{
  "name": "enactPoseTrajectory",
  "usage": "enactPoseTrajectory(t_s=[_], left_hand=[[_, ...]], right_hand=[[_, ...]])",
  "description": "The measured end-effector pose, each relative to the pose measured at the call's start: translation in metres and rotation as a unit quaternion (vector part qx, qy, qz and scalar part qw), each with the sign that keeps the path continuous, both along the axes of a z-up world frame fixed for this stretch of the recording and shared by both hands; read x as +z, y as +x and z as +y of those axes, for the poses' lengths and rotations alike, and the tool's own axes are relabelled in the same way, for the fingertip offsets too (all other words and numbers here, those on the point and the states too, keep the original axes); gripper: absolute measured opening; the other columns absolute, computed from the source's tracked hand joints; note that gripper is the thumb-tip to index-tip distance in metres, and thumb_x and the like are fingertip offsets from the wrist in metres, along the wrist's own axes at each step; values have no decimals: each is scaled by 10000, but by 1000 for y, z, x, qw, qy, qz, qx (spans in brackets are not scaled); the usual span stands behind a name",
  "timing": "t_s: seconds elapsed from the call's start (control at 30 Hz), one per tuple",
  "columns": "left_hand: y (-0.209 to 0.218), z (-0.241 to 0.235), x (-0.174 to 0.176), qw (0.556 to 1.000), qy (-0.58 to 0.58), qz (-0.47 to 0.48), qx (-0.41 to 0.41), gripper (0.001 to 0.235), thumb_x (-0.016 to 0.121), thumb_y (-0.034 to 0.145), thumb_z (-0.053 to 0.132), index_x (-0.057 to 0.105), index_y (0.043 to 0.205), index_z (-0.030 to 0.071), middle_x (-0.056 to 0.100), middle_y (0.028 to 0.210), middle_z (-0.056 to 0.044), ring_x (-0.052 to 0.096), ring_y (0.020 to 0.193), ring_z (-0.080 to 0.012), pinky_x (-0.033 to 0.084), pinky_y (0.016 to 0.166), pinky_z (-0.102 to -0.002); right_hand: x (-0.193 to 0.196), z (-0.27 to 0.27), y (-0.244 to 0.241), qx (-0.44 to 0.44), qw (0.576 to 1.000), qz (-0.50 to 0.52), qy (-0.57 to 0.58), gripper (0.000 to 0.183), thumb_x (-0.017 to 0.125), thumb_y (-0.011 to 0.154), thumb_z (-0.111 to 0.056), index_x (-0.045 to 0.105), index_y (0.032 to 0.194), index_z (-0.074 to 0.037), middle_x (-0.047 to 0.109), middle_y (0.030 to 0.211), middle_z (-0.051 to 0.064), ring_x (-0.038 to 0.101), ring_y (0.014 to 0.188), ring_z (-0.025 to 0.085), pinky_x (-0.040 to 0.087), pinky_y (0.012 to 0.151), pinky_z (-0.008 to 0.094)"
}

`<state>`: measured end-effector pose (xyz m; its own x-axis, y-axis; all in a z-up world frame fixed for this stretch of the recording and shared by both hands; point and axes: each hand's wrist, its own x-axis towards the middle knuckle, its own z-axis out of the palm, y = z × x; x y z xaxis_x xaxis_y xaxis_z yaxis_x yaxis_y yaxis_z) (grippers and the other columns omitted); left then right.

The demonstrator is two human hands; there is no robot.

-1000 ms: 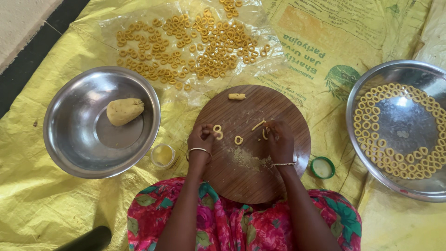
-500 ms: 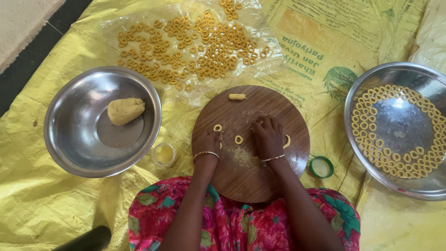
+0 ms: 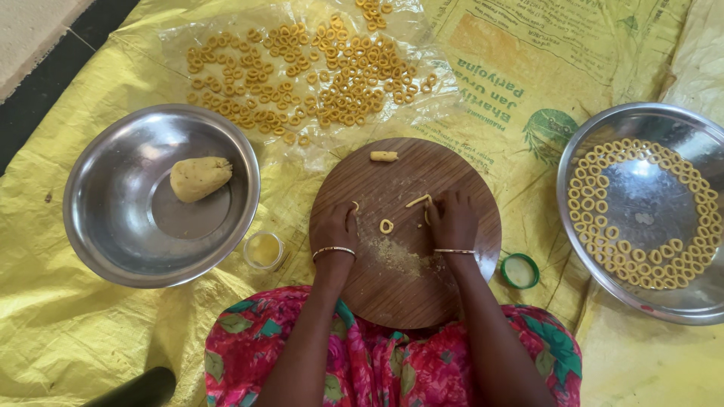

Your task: The person rolls small pieces of dough into thin ropes on a wooden board, then joins the ends to form rings. The finished rings are placed into a metal tray. The person repeats this process with multiple pieces of dough.

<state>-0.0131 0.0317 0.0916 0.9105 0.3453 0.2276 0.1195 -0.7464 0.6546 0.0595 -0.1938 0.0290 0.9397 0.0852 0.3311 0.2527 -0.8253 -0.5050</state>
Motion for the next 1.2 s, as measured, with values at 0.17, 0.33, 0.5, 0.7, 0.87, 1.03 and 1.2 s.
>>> enactPoseTrajectory(t_s=[0.17,0.33,0.5,0.7,0.87,1.03,1.2], left_hand=[[-5,-8,1,1000,7,-4,-2,130,672,943,173,736,1037,110,744,1007,-124,706,888,-348,549,750,-447],[3,-29,-28,967,-230,89,-59,197,682,970,234,743,1113,111,757,919,-85,733,810,-196,585,734,-348],[-5,-68,-61,861,-443,210,-137,275,642,1016,233,719,1192,37,753,954,-72,708,842,-157,597,757,-300],[-6,-86,-67,702,-678,194,-100,389,605,1022,193,588,1369,18,728,1115,-68,711,963,-153,620,881,-319],[-8,-81,-57,655,-730,186,-62,329,567,1026,178,600,1296,-8,741,1122,-120,729,989,-223,637,898,-359],[-9,-84,-56,614,-776,145,4,250,621,995,151,628,1204,14,737,1092,-113,743,979,-216,634,901,-355],[-9,-83,-60,658,-749,77,18,252,740,957,133,653,1154,2,731,1009,-104,709,885,-185,611,835,-334]], right_hand=[[11,-1,3,-11,994,69,84,236,768,907,-218,641,902,-18,620,942,161,601,873,319,482,764,438],[25,-22,8,-29,793,332,510,133,695,940,-146,672,1055,-83,738,1000,72,653,850,143,516,752,284],[34,-27,0,5,697,355,623,264,696,961,-159,676,1210,-74,744,1072,69,627,847,105,480,739,258],[50,-12,-27,25,643,385,661,326,688,959,-163,642,1257,-39,763,1095,93,655,870,148,505,767,298],[63,-7,-48,32,625,400,670,361,668,939,-130,604,1277,-23,754,1082,97,716,952,209,527,785,321],[67,-9,-54,38,661,374,649,363,676,951,-91,618,1299,-7,750,1109,105,686,971,175,525,791,312],[62,-7,-52,30,766,338,546,369,666,941,-109,642,1301,-33,770,1130,73,709,940,141,548,765,276]])
